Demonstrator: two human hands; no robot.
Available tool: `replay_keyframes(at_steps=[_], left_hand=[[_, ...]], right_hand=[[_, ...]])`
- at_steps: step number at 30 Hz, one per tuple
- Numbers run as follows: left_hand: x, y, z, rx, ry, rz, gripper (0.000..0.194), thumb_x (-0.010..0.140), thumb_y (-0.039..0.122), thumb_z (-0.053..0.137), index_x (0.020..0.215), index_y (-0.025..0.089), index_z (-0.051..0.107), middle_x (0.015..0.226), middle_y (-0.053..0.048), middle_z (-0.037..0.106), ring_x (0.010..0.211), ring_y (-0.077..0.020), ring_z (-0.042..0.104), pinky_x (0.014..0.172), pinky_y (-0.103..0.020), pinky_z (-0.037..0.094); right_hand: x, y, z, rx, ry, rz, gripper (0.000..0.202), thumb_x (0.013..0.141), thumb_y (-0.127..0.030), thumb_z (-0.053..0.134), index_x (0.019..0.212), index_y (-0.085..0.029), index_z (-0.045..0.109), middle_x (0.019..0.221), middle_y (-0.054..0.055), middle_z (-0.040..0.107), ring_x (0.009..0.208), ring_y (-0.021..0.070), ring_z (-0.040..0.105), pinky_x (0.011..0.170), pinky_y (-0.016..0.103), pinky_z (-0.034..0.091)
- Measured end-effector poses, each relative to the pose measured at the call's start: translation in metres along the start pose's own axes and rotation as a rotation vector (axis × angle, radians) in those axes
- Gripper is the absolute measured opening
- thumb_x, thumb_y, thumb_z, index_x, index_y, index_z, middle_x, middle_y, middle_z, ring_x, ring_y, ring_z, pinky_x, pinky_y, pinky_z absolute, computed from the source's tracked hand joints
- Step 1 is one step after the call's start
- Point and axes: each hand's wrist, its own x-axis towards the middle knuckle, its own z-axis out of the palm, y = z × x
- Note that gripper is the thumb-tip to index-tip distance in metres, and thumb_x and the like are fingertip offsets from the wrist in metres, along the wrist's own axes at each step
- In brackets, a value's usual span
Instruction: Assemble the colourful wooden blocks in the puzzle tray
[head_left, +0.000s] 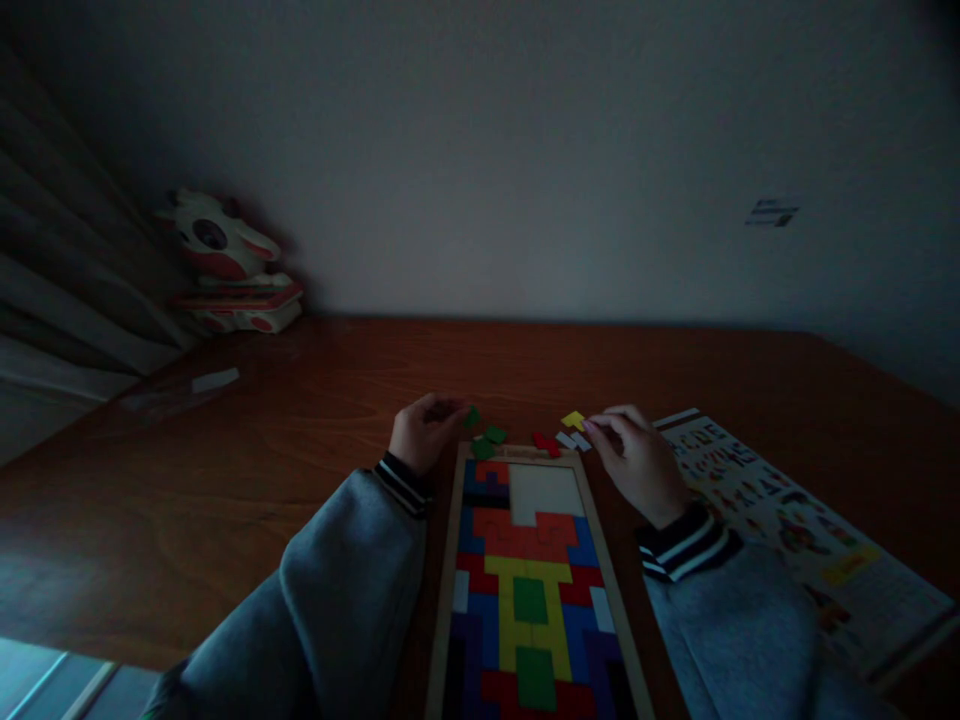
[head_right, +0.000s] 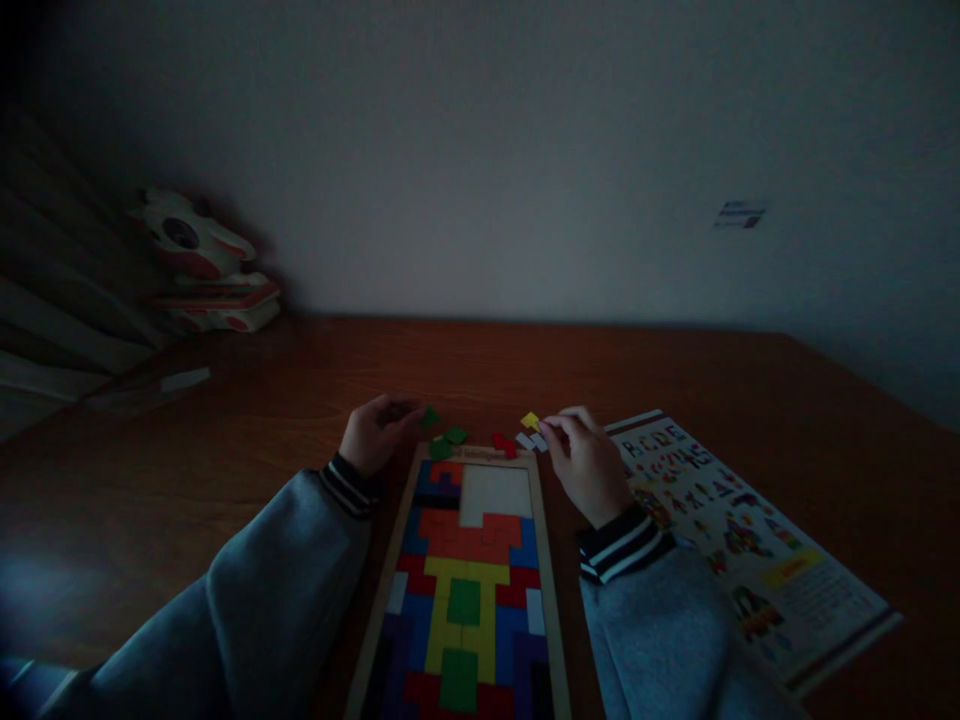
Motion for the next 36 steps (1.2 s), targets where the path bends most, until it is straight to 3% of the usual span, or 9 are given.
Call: replay_keyframes(at_steps=[2,7,11,15,18,21,25,29,36], left_hand=[[0.006,-0.006,-0.010,0.145,0.022,-0.036,0.031,0.080,0.043,0.072,0.095,0.016,0.071,0.087,-0.006,0.075,0.075,-0.0190,0.071,0.071,-0.031,0.058],[0.008,-0.012,-0.020,0.420,-0.060,-0.027,0.016,0.084,0.033,0.068,0.091,0.019,0.072,0.085,-0.002,0.075,0.074,-0.0178,0.070,0.070,-0.030,0.057],[0.007,-0.009,-0.016,0.533,-0.096,0.223,0.015,0.087,0.033,0.064,0.092,0.020,0.072,0.094,-0.005,0.075,0.087,-0.0214,0.070,0.082,-0.035,0.055],[0.005,0.000,-0.010,0.450,-0.200,0.509,0.020,0.093,0.034,0.058,0.097,0.020,0.071,0.100,-0.007,0.075,0.095,-0.0214,0.069,0.088,-0.038,0.052],[0.001,0.007,-0.006,0.399,-0.343,0.611,0.020,0.093,0.033,0.059,0.102,0.020,0.071,0.102,-0.007,0.075,0.094,-0.0194,0.068,0.087,-0.035,0.050],[-0.002,0.010,-0.005,0.399,-0.410,0.642,0.021,0.092,0.034,0.059,0.104,0.021,0.070,0.107,-0.007,0.074,0.097,-0.0200,0.067,0.088,-0.036,0.048],[-0.005,0.012,-0.006,0.392,-0.439,0.655,0.025,0.090,0.035,0.061,0.108,0.020,0.069,0.115,-0.010,0.071,0.104,-0.0230,0.064,0.092,-0.040,0.046],[-0.007,0.014,-0.007,0.393,-0.489,0.670,0.026,0.089,0.035,0.061,0.109,0.019,0.068,0.117,-0.010,0.070,0.105,-0.0237,0.063,0.092,-0.041,0.046],[-0.009,0.013,-0.005,0.412,-0.494,0.683,0.027,0.088,0.039,0.063,0.106,0.020,0.071,0.106,-0.008,0.074,0.099,-0.0236,0.064,0.088,-0.041,0.047]], right_hand=[[0.000,0.000,-0.001,-0.085,-0.016,-0.055,0.029,0.099,-0.038,0.046,0.095,-0.017,0.067,0.096,0.011,0.062,0.084,0.0235,0.064,0.076,0.038,0.052],[-0.001,0.000,-0.001,-0.153,-0.116,-0.206,0.029,0.100,-0.030,0.044,0.093,-0.015,0.068,0.093,0.010,0.062,0.084,0.0228,0.064,0.077,0.038,0.052],[0.001,-0.004,-0.003,-0.131,-0.144,-0.230,0.025,0.098,-0.029,0.049,0.093,-0.016,0.069,0.091,0.009,0.062,0.084,0.0227,0.063,0.077,0.039,0.053],[-0.002,-0.025,-0.004,0.048,-0.226,-0.314,0.023,0.097,-0.030,0.052,0.112,-0.021,0.067,0.106,0.008,0.064,0.099,0.0213,0.063,0.087,0.038,0.053],[-0.009,-0.047,0.001,0.104,-0.378,-0.438,0.027,0.099,-0.030,0.048,0.120,-0.026,0.065,0.118,0.007,0.064,0.108,0.0212,0.060,0.093,0.040,0.051],[-0.014,-0.063,0.006,0.084,-0.485,-0.502,0.033,0.100,-0.037,0.047,0.128,-0.029,0.062,0.136,0.008,0.057,0.118,0.0242,0.055,0.099,0.046,0.047],[-0.013,-0.067,0.004,0.033,-0.498,-0.505,0.038,0.097,-0.047,0.049,0.128,-0.030,0.064,0.141,0.011,0.054,0.121,0.0293,0.052,0.098,0.052,0.046],[-0.008,-0.055,0.000,0.080,-0.437,-0.498,0.028,0.096,-0.043,0.054,0.110,-0.029,0.074,0.129,0.008,0.062,0.114,0.0262,0.055,0.096,0.048,0.047],[-0.010,-0.044,0.007,0.123,-0.407,-0.334,0.031,0.082,-0.044,0.073,0.108,-0.026,0.073,0.107,0.006,0.067,0.101,0.0229,0.061,0.090,0.043,0.051]])
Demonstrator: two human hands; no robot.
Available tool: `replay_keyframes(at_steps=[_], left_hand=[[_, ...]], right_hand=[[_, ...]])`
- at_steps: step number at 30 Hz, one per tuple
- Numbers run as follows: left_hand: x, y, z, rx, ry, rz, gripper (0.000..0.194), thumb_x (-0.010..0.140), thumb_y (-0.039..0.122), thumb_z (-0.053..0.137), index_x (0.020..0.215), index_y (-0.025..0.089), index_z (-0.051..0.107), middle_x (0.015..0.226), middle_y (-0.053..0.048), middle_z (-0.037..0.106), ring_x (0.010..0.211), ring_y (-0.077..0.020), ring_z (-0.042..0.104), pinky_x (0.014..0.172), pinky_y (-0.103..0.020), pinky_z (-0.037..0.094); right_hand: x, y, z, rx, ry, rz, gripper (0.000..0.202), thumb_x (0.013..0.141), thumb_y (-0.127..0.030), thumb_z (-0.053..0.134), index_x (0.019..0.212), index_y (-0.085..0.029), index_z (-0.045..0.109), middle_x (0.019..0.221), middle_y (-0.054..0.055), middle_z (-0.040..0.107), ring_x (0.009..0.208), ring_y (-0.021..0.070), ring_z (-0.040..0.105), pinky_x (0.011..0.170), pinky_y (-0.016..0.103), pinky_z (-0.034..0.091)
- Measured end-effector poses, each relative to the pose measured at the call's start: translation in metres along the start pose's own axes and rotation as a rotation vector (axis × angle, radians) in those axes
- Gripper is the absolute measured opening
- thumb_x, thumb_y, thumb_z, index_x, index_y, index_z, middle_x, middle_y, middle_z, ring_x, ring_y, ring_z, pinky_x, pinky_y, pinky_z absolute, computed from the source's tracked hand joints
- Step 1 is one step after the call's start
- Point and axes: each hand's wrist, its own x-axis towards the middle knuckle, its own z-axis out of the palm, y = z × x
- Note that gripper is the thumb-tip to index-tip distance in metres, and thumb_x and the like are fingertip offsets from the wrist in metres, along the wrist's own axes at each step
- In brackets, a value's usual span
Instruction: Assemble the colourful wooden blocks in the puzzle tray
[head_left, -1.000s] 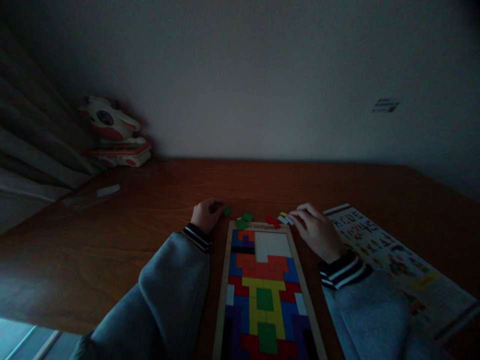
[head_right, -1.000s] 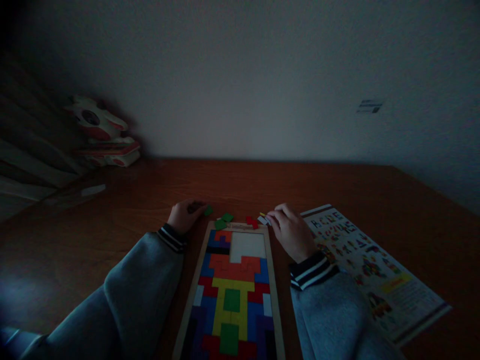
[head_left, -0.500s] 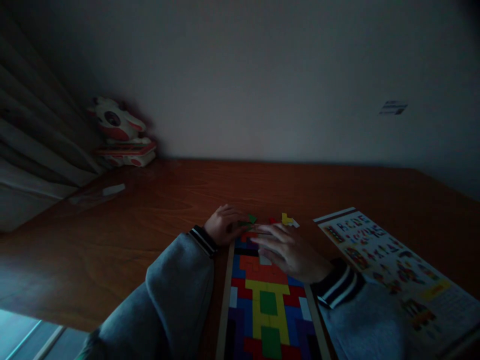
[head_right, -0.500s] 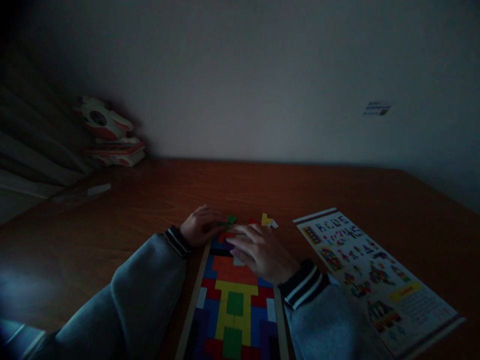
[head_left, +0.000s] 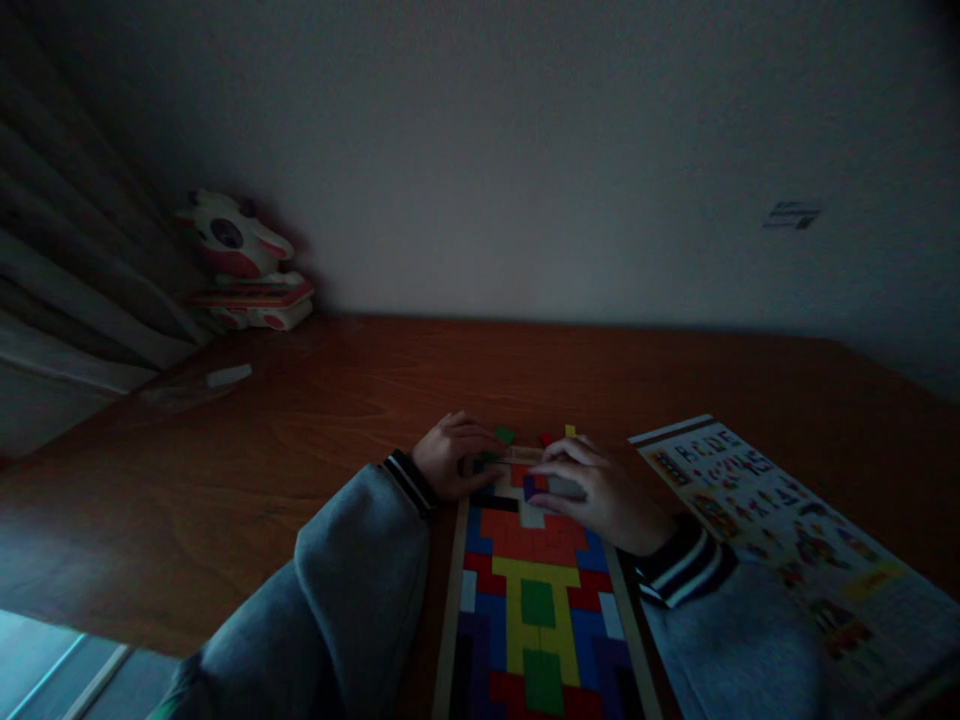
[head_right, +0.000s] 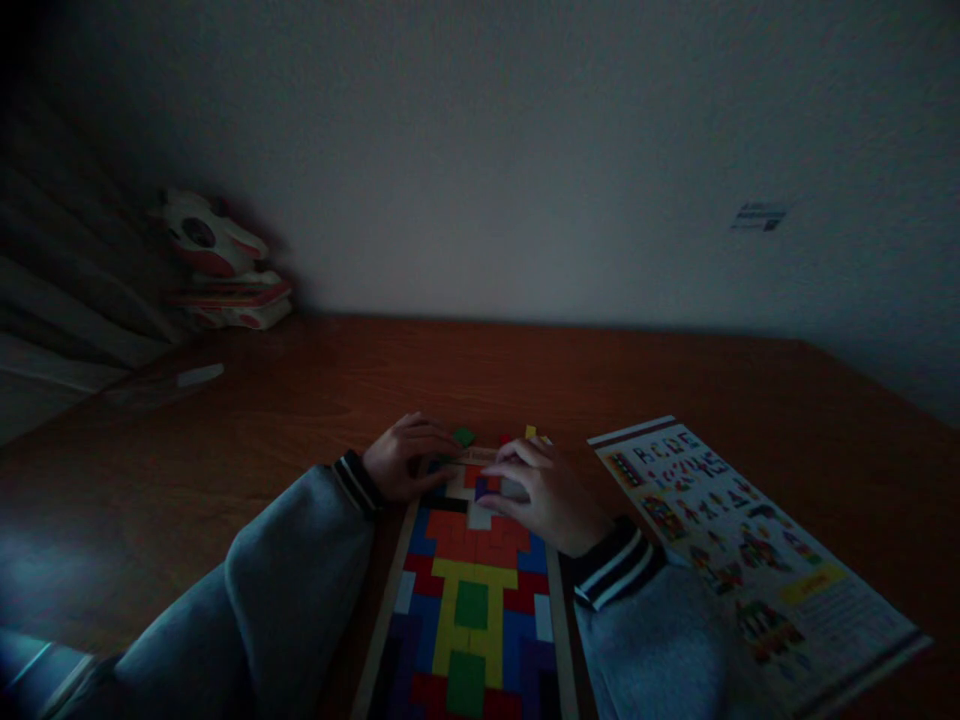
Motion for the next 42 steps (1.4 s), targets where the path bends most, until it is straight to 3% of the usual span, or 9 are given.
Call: replay_keyframes(at_steps=[5,13,21,25,30,33,36,39,42], left_hand=[[-0.001,0.001,0.003,0.008,0.038,0.015,0.026,0.087,0.040,0.066,0.104,0.022,0.073,0.099,-0.007,0.075,0.095,-0.0225,0.064,0.084,-0.038,0.049],[0.002,0.003,0.012,0.029,0.087,0.057,0.027,0.089,0.042,0.065,0.101,0.020,0.074,0.092,-0.008,0.075,0.091,-0.0200,0.067,0.080,-0.033,0.050],[0.007,0.011,0.023,-0.027,0.057,-0.078,0.032,0.083,0.050,0.071,0.103,0.026,0.076,0.100,-0.007,0.073,0.093,-0.0205,0.068,0.085,-0.034,0.050],[0.007,0.011,0.022,-0.017,0.038,-0.113,0.026,0.084,0.048,0.071,0.097,0.028,0.077,0.097,-0.005,0.075,0.095,-0.0208,0.068,0.087,-0.036,0.048],[0.008,0.011,0.022,0.032,0.047,0.040,0.020,0.094,0.039,0.060,0.096,0.027,0.076,0.089,-0.001,0.078,0.091,-0.0181,0.070,0.085,-0.035,0.046],[0.009,0.011,0.021,0.066,0.115,0.050,0.023,0.097,0.036,0.055,0.097,0.024,0.075,0.087,-0.002,0.078,0.084,-0.0164,0.071,0.079,-0.032,0.048],[0.007,0.006,0.014,0.109,0.278,-0.050,0.024,0.096,0.037,0.057,0.095,0.023,0.075,0.084,-0.002,0.077,0.075,-0.0146,0.070,0.074,-0.030,0.050],[0.001,-0.007,0.001,0.215,0.416,-0.152,0.023,0.096,0.037,0.058,0.092,0.024,0.076,0.084,-0.001,0.078,0.073,-0.0143,0.070,0.073,-0.029,0.051],[-0.010,-0.025,-0.012,0.342,0.441,-0.196,0.023,0.095,0.037,0.058,0.089,0.024,0.076,0.084,-0.001,0.078,0.074,-0.0156,0.071,0.075,-0.031,0.050]], right_hand=[[-0.001,-0.001,0.003,0.038,0.004,0.029,0.030,0.079,-0.042,0.077,0.103,-0.025,0.073,0.103,0.005,0.066,0.098,0.0211,0.064,0.087,0.038,0.054],[0.003,-0.010,-0.002,0.022,0.045,-0.117,0.021,0.097,-0.025,0.052,0.100,-0.022,0.072,0.095,0.005,0.069,0.087,0.0169,0.066,0.080,0.033,0.055],[0.004,0.003,-0.003,-0.136,0.298,0.091,0.029,0.101,-0.029,0.042,0.104,-0.021,0.070,0.100,0.009,0.069,0.090,0.0211,0.069,0.083,0.037,0.057],[0.005,0.013,0.002,-0.210,0.271,0.109,0.031,0.102,-0.028,0.040,0.106,-0.019,0.070,0.102,0.011,0.068,0.092,0.0229,0.069,0.083,0.040,0.057],[0.005,0.010,0.003,-0.183,0.229,0.146,0.028,0.100,-0.031,0.046,0.111,-0.018,0.068,0.103,0.011,0.067,0.092,0.0235,0.068,0.083,0.040,0.057],[0.005,0.003,-0.001,-0.117,0.271,0.164,0.026,0.098,-0.033,0.049,0.114,-0.020,0.066,0.103,0.009,0.067,0.095,0.0232,0.067,0.084,0.040,0.056],[0.007,-0.005,-0.003,-0.051,0.284,0.120,0.021,0.098,-0.032,0.051,0.108,-0.021,0.067,0.100,0.007,0.067,0.094,0.0209,0.066,0.083,0.036,0.055],[0.011,-0.014,-0.001,-0.004,0.215,0.036,0.018,0.097,-0.030,0.054,0.105,-0.022,0.069,0.099,0.006,0.066,0.094,0.0195,0.065,0.082,0.034,0.054],[0.017,-0.023,0.004,0.018,0.090,-0.065,0.024,0.097,-0.028,0.054,0.116,-0.028,0.068,0.104,0.005,0.065,0.097,0.0187,0.063,0.084,0.036,0.053]])
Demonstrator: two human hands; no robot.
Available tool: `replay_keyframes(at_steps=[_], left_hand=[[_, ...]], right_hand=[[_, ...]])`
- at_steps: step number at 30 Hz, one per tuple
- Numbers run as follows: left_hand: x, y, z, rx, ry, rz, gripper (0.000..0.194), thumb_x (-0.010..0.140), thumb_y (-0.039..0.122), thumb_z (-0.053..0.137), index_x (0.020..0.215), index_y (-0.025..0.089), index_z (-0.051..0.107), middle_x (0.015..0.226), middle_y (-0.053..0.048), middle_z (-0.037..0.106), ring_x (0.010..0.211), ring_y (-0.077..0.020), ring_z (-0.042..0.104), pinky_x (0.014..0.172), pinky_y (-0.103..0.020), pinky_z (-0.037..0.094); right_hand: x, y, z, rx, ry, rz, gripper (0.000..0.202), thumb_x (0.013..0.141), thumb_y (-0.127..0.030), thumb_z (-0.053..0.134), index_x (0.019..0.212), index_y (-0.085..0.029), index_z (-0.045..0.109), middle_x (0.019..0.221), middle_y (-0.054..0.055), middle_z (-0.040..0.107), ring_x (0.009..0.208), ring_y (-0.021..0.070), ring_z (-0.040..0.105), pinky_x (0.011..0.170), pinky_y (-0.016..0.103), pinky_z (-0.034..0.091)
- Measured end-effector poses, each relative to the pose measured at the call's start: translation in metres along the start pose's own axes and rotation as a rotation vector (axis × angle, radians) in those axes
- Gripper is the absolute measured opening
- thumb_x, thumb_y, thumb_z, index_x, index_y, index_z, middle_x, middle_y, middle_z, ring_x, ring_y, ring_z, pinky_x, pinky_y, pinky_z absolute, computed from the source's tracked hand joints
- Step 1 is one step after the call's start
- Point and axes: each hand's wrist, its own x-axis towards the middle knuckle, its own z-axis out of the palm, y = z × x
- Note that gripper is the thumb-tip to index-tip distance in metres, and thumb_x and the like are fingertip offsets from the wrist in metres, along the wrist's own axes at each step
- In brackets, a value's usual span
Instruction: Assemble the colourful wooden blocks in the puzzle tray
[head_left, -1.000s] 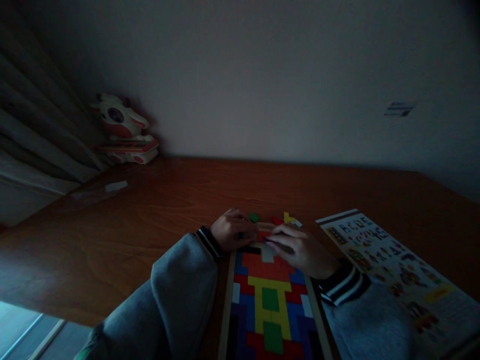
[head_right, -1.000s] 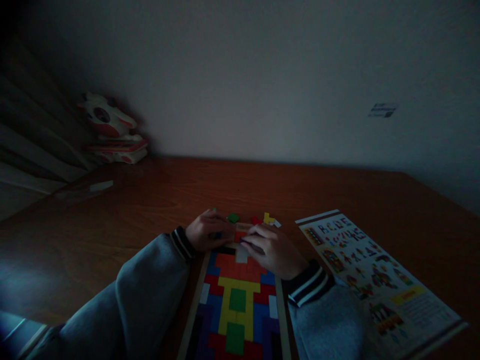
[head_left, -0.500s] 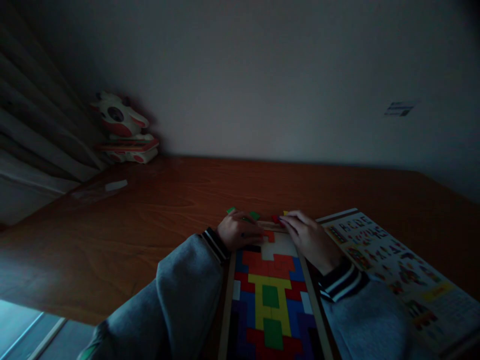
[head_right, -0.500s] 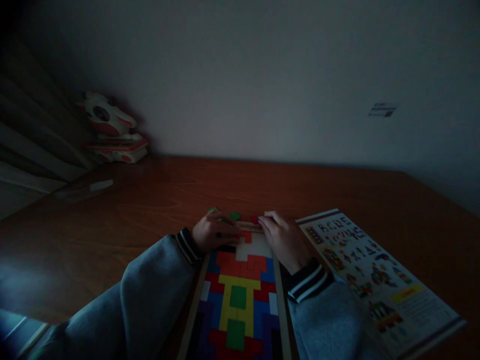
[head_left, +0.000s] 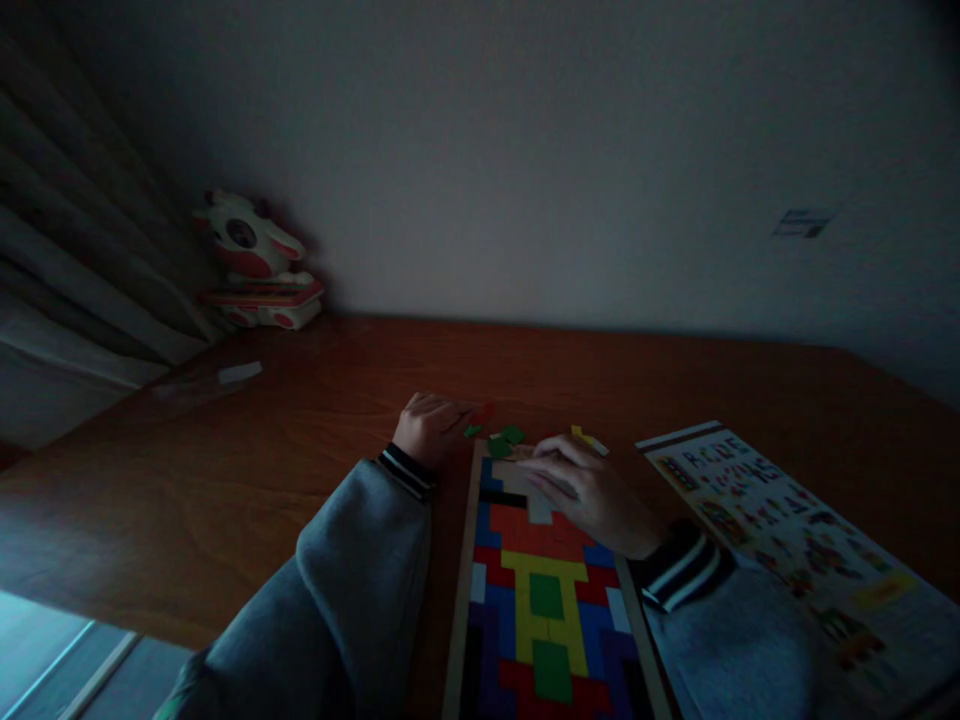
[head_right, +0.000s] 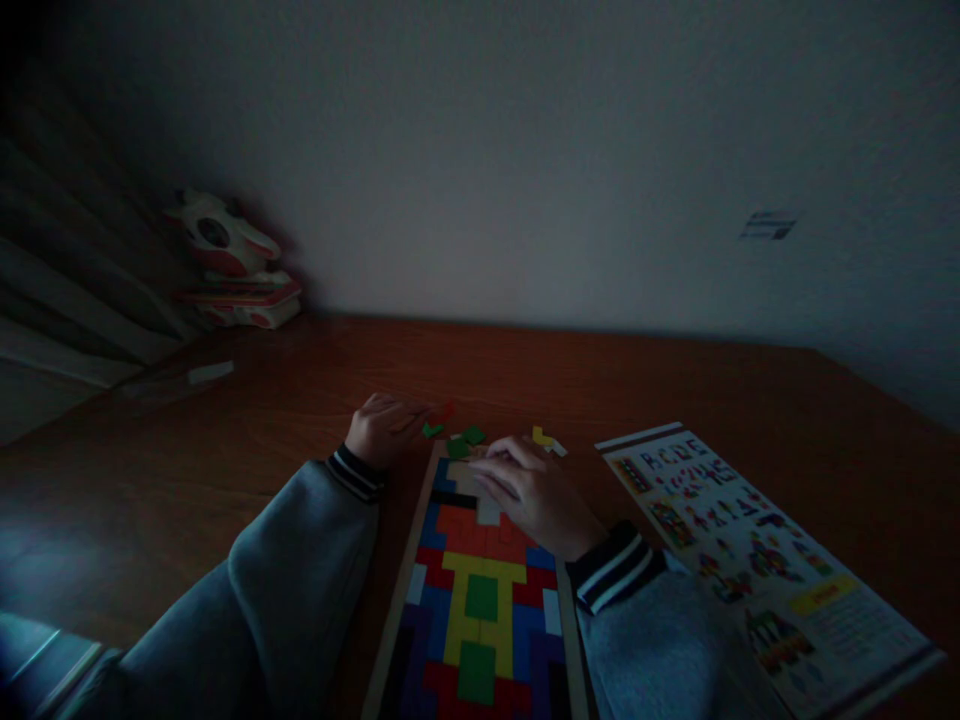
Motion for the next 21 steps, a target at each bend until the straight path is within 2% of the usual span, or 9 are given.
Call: replay_keyframes(at_steps=[3,7,9,13,15,19,21], left_hand=[[-0.002,-0.014,-0.003,0.080,-0.068,-0.047,0.024,0.094,0.039,0.059,0.087,0.023,0.076,0.084,-0.003,0.077,0.078,-0.0176,0.070,0.076,-0.032,0.049],[-0.002,-0.012,-0.001,0.085,-0.179,-0.065,0.026,0.095,0.038,0.056,0.091,0.021,0.075,0.089,-0.007,0.076,0.083,-0.0205,0.068,0.080,-0.036,0.050],[-0.001,-0.006,0.001,0.012,-0.221,0.025,0.024,0.095,0.035,0.055,0.099,0.021,0.074,0.097,-0.008,0.076,0.090,-0.0212,0.067,0.084,-0.038,0.051],[-0.003,0.008,0.006,-0.175,-0.327,0.200,0.026,0.095,0.033,0.053,0.110,0.021,0.071,0.104,-0.008,0.075,0.098,-0.0211,0.066,0.087,-0.037,0.053],[-0.005,0.014,0.010,-0.224,-0.354,0.208,0.027,0.095,0.034,0.054,0.112,0.021,0.070,0.103,-0.008,0.075,0.098,-0.0210,0.066,0.087,-0.037,0.054],[-0.007,0.019,0.017,-0.236,-0.346,0.125,0.030,0.093,0.039,0.059,0.113,0.020,0.070,0.103,-0.008,0.075,0.095,-0.0211,0.068,0.086,-0.036,0.055],[-0.008,0.018,0.019,-0.228,-0.331,0.090,0.031,0.091,0.042,0.062,0.109,0.020,0.071,0.101,-0.008,0.076,0.091,-0.0210,0.069,0.085,-0.036,0.055]], right_hand=[[0.007,-0.009,0.005,-0.061,-0.106,-0.099,0.030,0.097,-0.030,0.054,0.125,-0.035,0.065,0.112,0.006,0.064,0.099,0.0202,0.060,0.087,0.039,0.051],[0.009,-0.014,0.007,-0.138,-0.165,-0.124,0.031,0.095,-0.042,0.055,0.124,-0.039,0.066,0.117,0.007,0.062,0.104,0.0248,0.057,0.087,0.043,0.050],[0.007,-0.010,0.004,-0.127,-0.164,-0.114,0.030,0.095,-0.045,0.055,0.120,-0.037,0.069,0.117,0.007,0.062,0.105,0.0255,0.056,0.088,0.044,0.050],[0.000,0.003,-0.002,-0.091,-0.128,-0.114,0.023,0.095,-0.039,0.057,0.102,-0.030,0.077,0.108,0.007,0.066,0.101,0.0235,0.057,0.087,0.042,0.049],[-0.003,0.008,-0.004,-0.091,-0.105,-0.091,0.021,0.094,-0.037,0.059,0.096,-0.027,0.077,0.101,0.006,0.067,0.095,0.0218,0.059,0.085,0.041,0.050],[-0.004,0.010,0.001,-0.089,-0.062,-0.010,0.024,0.090,-0.040,0.065,0.107,-0.025,0.071,0.099,0.005,0.069,0.093,0.0211,0.062,0.084,0.040,0.052],[-0.004,0.008,0.003,-0.061,-0.060,0.017,0.023,0.087,-0.040,0.069,0.104,-0.024,0.070,0.098,0.004,0.069,0.092,0.0206,0.063,0.084,0.040,0.053]])
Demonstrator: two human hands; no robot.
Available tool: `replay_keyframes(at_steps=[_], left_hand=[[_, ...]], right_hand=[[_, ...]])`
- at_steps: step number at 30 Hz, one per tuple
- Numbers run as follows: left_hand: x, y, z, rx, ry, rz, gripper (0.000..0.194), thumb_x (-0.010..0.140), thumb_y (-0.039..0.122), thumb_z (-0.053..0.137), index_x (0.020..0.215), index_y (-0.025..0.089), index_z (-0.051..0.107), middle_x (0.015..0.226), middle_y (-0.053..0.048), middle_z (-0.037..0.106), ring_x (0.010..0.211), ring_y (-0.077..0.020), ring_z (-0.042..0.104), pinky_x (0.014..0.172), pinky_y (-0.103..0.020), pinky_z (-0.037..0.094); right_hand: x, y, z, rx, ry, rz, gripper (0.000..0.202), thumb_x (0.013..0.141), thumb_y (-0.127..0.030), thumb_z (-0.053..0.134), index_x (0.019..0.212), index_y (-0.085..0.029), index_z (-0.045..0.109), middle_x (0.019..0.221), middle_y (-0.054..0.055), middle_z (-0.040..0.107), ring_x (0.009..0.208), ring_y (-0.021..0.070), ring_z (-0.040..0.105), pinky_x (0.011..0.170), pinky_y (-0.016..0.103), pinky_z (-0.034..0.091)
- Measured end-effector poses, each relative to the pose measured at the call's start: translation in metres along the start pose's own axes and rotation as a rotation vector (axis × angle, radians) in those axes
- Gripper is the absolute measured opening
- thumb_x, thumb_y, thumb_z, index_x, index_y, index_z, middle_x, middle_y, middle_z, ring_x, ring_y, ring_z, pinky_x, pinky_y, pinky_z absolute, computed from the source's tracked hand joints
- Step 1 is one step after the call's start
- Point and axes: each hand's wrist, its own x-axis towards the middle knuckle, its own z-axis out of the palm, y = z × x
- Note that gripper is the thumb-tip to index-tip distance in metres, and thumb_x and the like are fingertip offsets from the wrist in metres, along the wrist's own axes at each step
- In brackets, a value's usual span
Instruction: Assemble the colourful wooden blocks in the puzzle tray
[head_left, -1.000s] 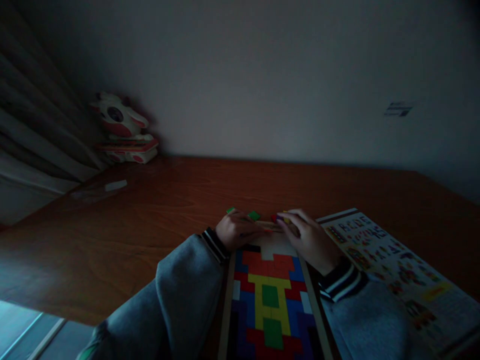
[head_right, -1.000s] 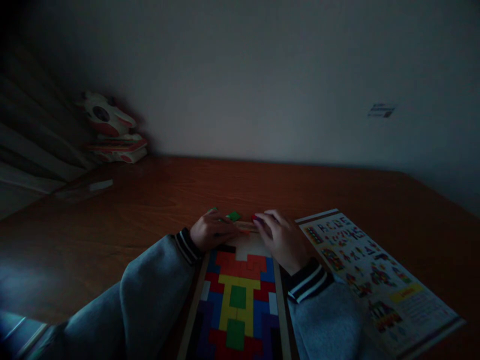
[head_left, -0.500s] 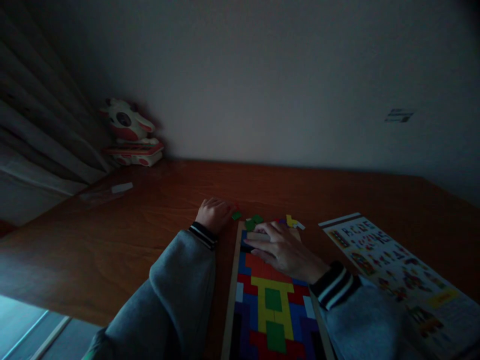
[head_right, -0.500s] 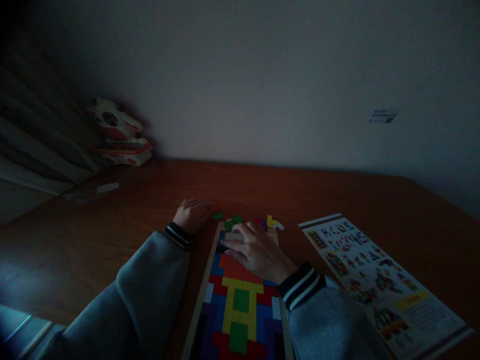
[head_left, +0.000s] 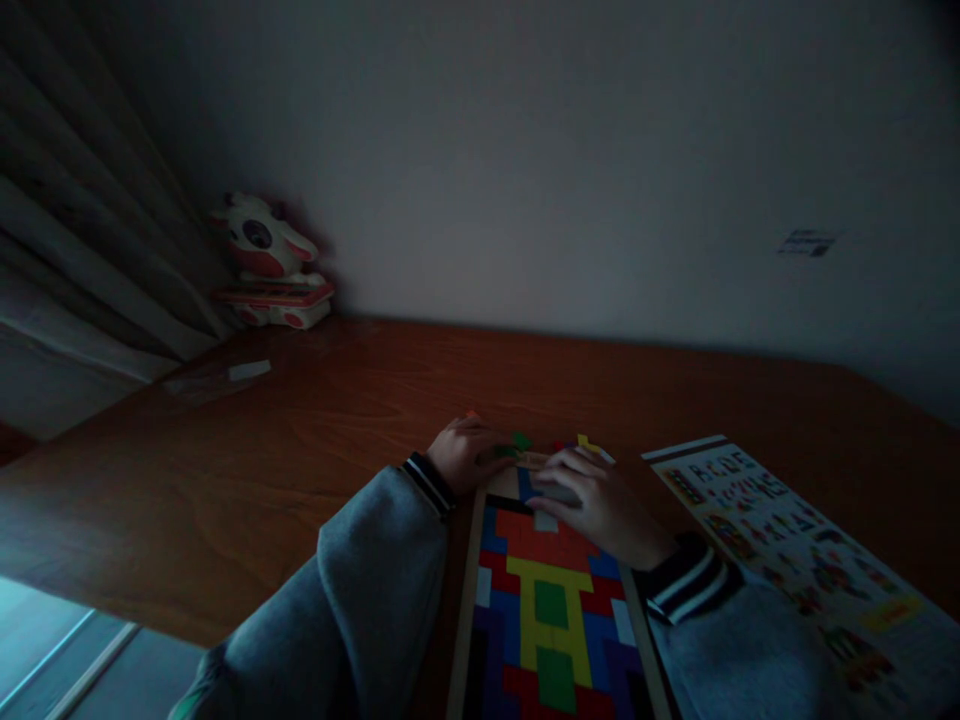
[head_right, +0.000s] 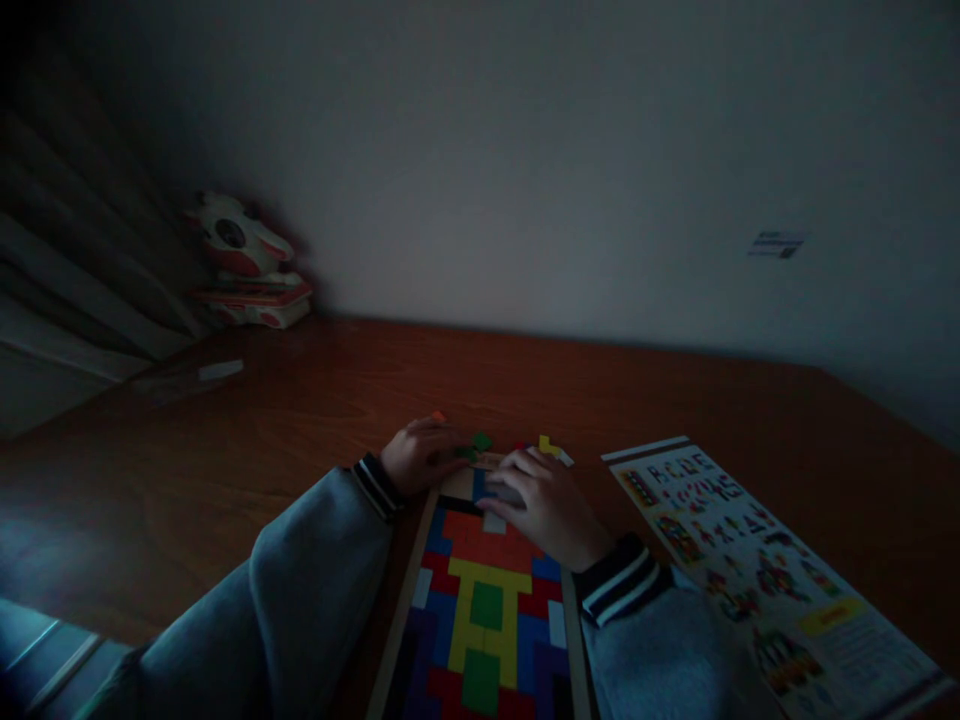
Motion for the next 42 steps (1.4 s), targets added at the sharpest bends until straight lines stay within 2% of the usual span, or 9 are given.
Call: replay_keyframes(at_steps=[3,7,12,18,22,26,31,37,42], left_hand=[[-0.002,-0.003,0.001,0.020,-0.006,-0.042,0.032,0.089,0.047,0.063,0.105,0.021,0.073,0.095,-0.007,0.076,0.085,-0.0201,0.070,0.082,-0.035,0.055],[-0.004,-0.004,0.000,0.015,-0.037,-0.082,0.034,0.089,0.049,0.063,0.107,0.021,0.072,0.088,-0.005,0.076,0.079,-0.0180,0.070,0.077,-0.031,0.056],[-0.003,-0.002,-0.002,-0.015,-0.046,-0.084,0.034,0.085,0.046,0.068,0.106,0.021,0.072,0.093,-0.005,0.076,0.082,-0.0190,0.071,0.078,-0.032,0.056],[-0.004,-0.003,-0.009,-0.111,-0.044,-0.115,0.032,0.085,0.043,0.067,0.109,0.022,0.071,0.095,-0.004,0.076,0.077,-0.0150,0.071,0.075,-0.027,0.057],[-0.005,-0.005,-0.014,-0.222,-0.073,-0.029,0.034,0.083,0.040,0.070,0.110,0.021,0.071,0.099,-0.006,0.076,0.083,-0.0161,0.072,0.078,-0.027,0.058],[-0.005,-0.005,-0.014,-0.320,-0.093,0.070,0.027,0.081,0.036,0.073,0.102,0.020,0.074,0.099,-0.007,0.077,0.087,-0.0174,0.073,0.082,-0.028,0.058],[-0.006,-0.003,-0.014,-0.348,-0.134,0.115,0.022,0.082,0.030,0.073,0.101,0.018,0.074,0.098,-0.006,0.077,0.090,-0.0168,0.072,0.086,-0.028,0.057],[-0.008,0.000,-0.017,-0.336,-0.126,0.072,0.025,0.081,0.030,0.073,0.103,0.019,0.073,0.100,-0.008,0.076,0.091,-0.0190,0.071,0.085,-0.033,0.057],[-0.006,0.004,-0.014,-0.330,-0.086,0.066,0.024,0.082,0.032,0.072,0.102,0.018,0.073,0.099,-0.008,0.076,0.091,-0.0189,0.071,0.084,-0.031,0.057]], right_hand=[[0.000,0.000,0.000,0.082,-0.014,0.017,0.014,0.087,-0.036,0.069,0.095,-0.025,0.072,0.094,0.003,0.068,0.090,0.0194,0.065,0.081,0.038,0.054],[-0.003,0.006,-0.002,0.179,-0.046,0.009,0.012,0.089,-0.033,0.068,0.098,-0.026,0.073,0.097,0.003,0.067,0.091,0.0181,0.065,0.081,0.037,0.054],[-0.004,0.008,-0.002,0.181,-0.034,-0.026,0.011,0.089,-0.030,0.067,0.096,-0.025,0.075,0.096,0.004,0.068,0.091,0.0179,0.065,0.083,0.036,0.054],[-0.003,0.005,-0.004,0.142,-0.018,-0.060,0.014,0.093,-0.027,0.061,0.101,-0.025,0.073,0.096,0.005,0.068,0.091,0.0186,0.064,0.082,0.038,0.054],[-0.004,0.010,-0.003,0.136,0.023,-0.073,0.017,0.096,-0.025,0.056,0.104,-0.024,0.071,0.098,0.005,0.067,0.092,0.0176,0.065,0.080,0.035,0.055],[-0.005,0.014,-0.001,0.123,0.104,-0.054,0.018,0.097,-0.026,0.052,0.101,-0.024,0.070,0.097,0.005,0.068,0.089,0.0171,0.066,0.079,0.034,0.056],[-0.004,0.016,-0.004,0.124,0.215,0.084,0.018,0.098,-0.028,0.050,0.097,-0.022,0.067,0.098,0.006,0.067,0.090,0.0194,0.065,0.082,0.036,0.054],[-0.005,0.035,-0.002,0.196,0.411,0.397,0.027,0.096,-0.040,0.049,0.091,-0.019,0.065,0.095,0.010,0.068,0.087,0.0216,0.066,0.076,0.035,0.053],[-0.012,0.058,0.002,0.089,0.390,0.549,0.034,0.093,-0.044,0.047,0.085,-0.018,0.067,0.089,0.012,0.070,0.080,0.0235,0.066,0.075,0.038,0.052]])
